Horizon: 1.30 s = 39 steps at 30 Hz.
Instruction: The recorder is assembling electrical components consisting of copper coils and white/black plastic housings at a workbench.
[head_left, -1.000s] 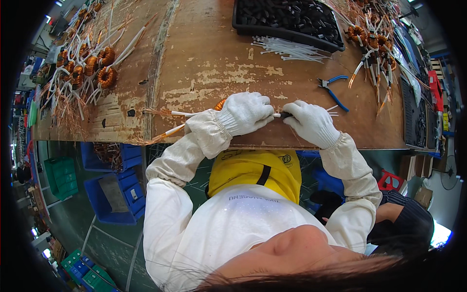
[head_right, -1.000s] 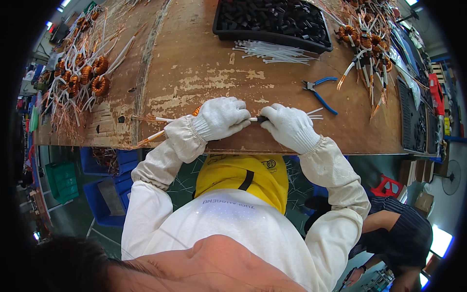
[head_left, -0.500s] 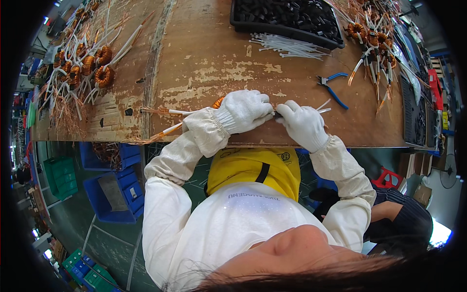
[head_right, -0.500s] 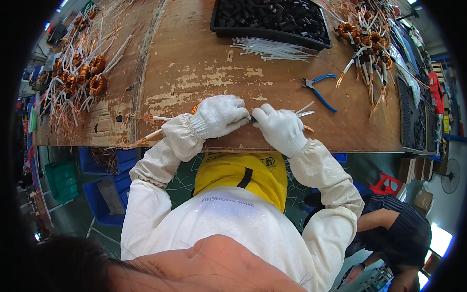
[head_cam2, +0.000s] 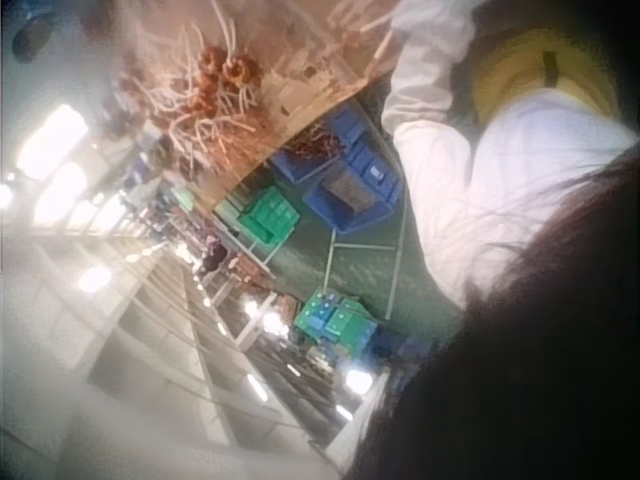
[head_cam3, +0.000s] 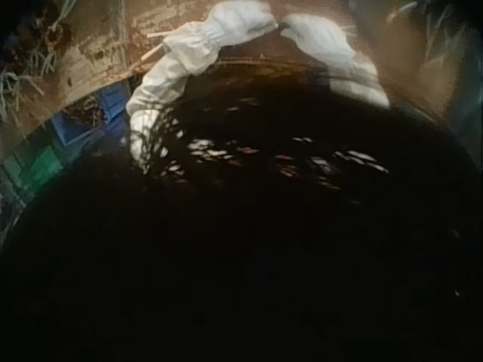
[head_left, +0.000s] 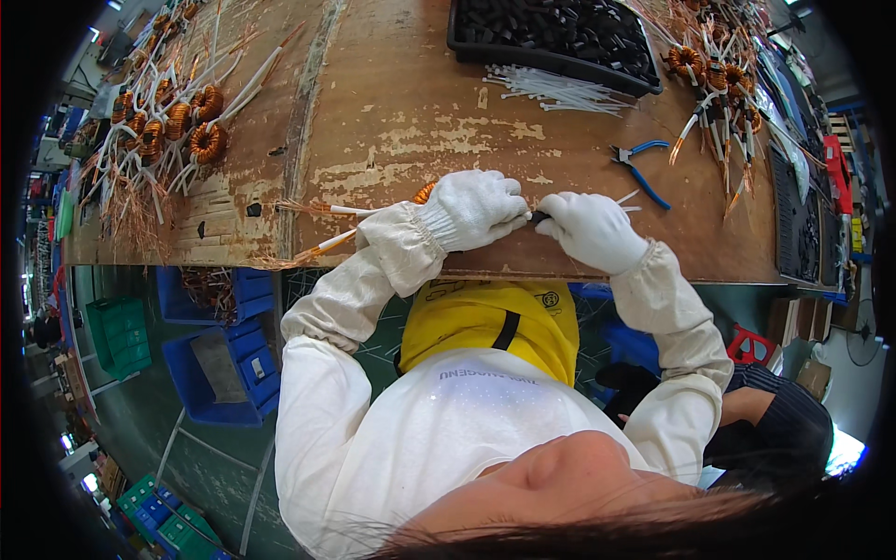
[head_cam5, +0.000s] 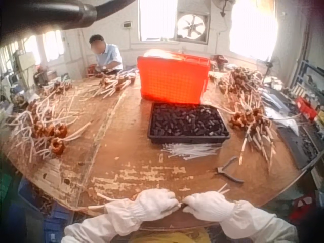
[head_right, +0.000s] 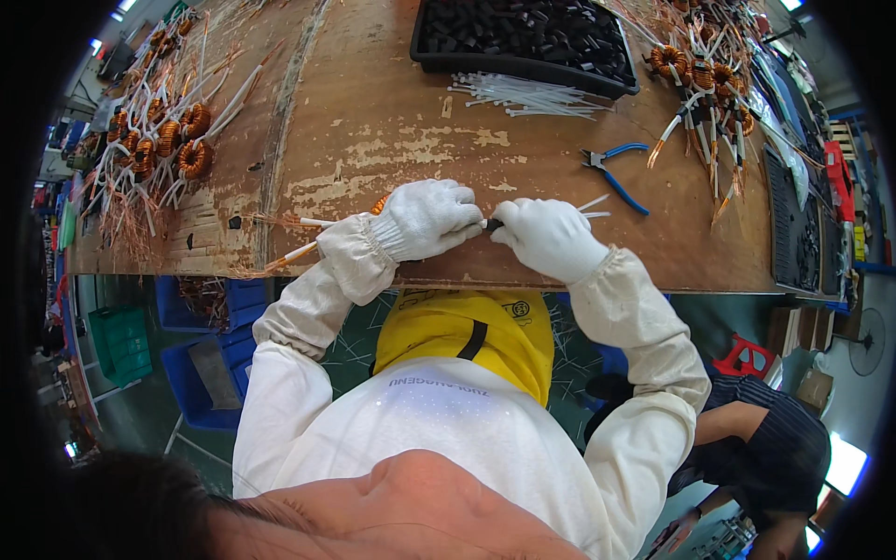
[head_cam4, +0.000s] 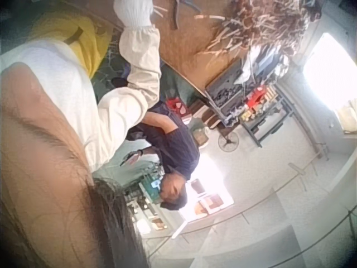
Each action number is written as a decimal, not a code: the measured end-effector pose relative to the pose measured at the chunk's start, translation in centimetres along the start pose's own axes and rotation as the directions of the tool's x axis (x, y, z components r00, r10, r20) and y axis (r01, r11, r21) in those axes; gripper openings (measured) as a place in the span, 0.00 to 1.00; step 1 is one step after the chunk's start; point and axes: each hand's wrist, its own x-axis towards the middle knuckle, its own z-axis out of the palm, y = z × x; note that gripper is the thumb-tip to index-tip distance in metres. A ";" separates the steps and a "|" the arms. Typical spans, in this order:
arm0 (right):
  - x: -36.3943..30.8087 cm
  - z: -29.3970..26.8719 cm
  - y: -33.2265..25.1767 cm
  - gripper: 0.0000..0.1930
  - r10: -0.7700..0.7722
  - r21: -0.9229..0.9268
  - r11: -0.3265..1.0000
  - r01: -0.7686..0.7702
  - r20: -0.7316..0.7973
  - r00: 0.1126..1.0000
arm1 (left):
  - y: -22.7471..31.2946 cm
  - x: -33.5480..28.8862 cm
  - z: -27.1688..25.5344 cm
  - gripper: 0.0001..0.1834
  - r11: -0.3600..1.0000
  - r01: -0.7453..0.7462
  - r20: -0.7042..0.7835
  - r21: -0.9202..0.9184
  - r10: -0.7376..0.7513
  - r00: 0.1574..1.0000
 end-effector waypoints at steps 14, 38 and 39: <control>-0.1 -0.2 -1.0 0.18 0.006 -0.166 0.986 -0.026 -0.115 0.993 | 0.3 -0.2 -0.5 0.13 0.997 0.072 0.024 -0.020 -0.072 0.997; -2.1 2.2 1.0 0.09 -0.214 -0.361 0.930 0.063 -0.397 0.892 | 3.1 4.0 -0.8 0.16 0.981 0.192 0.166 0.027 -0.194 0.967; -2.1 2.3 1.1 0.09 -0.222 -0.352 0.933 0.073 -0.404 0.887 | 2.9 3.8 -0.6 0.16 0.981 0.193 0.168 0.028 -0.195 0.966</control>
